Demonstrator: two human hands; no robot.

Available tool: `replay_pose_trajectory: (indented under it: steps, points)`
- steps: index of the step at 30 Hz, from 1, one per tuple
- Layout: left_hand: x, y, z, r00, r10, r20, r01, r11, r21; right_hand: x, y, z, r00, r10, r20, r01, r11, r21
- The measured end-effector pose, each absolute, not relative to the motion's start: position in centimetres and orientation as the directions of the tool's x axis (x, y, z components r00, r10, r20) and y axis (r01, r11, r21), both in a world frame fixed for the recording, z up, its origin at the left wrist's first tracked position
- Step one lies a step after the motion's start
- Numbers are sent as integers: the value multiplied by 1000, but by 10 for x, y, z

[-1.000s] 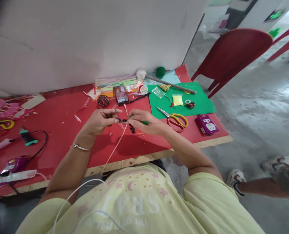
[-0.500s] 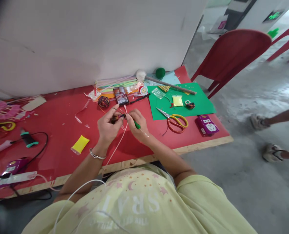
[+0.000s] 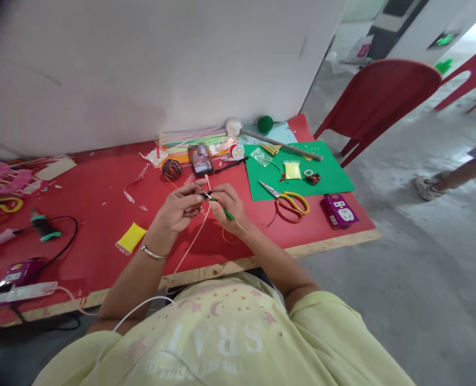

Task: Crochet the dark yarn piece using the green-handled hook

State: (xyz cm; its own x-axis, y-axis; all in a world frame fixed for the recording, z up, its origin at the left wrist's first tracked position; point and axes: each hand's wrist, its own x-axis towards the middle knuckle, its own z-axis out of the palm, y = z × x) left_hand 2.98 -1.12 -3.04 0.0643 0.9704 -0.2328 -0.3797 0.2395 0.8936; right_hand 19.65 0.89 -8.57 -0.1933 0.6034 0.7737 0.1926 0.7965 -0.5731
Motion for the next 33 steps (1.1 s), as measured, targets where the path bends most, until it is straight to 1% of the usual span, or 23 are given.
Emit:
replay_pose_trajectory:
  steps: [2,6,11,16,20,23,27,33]
  points:
    - [17,-10,-27,168,951,-260,-348,304,887,206,12,-82,-305,595,743,128,799,-588]
    - [1,-9,-23,205,945,-255,-254,303,919,225,18,-72,-508,519,688,76,822,-564]
    - [-2,-8,-22,221,944,-244,-188,287,939,236,15,-59,-602,484,635,57,820,-570]
    - [-6,-4,-15,269,925,-268,-93,302,949,242,11,-43,-692,460,557,59,804,-592]
    - [-6,-2,-8,278,923,-266,-43,289,956,246,11,-37,-718,443,537,43,798,-601]
    - [-2,-2,-11,274,929,-250,-72,278,958,246,11,-38,-699,457,550,41,793,-608]
    - [7,-4,-21,200,960,-196,-131,224,966,247,11,-42,-664,490,564,47,781,-623]
    - [18,-6,-27,91,985,-147,-148,159,976,247,9,-48,-594,538,598,38,762,-647]
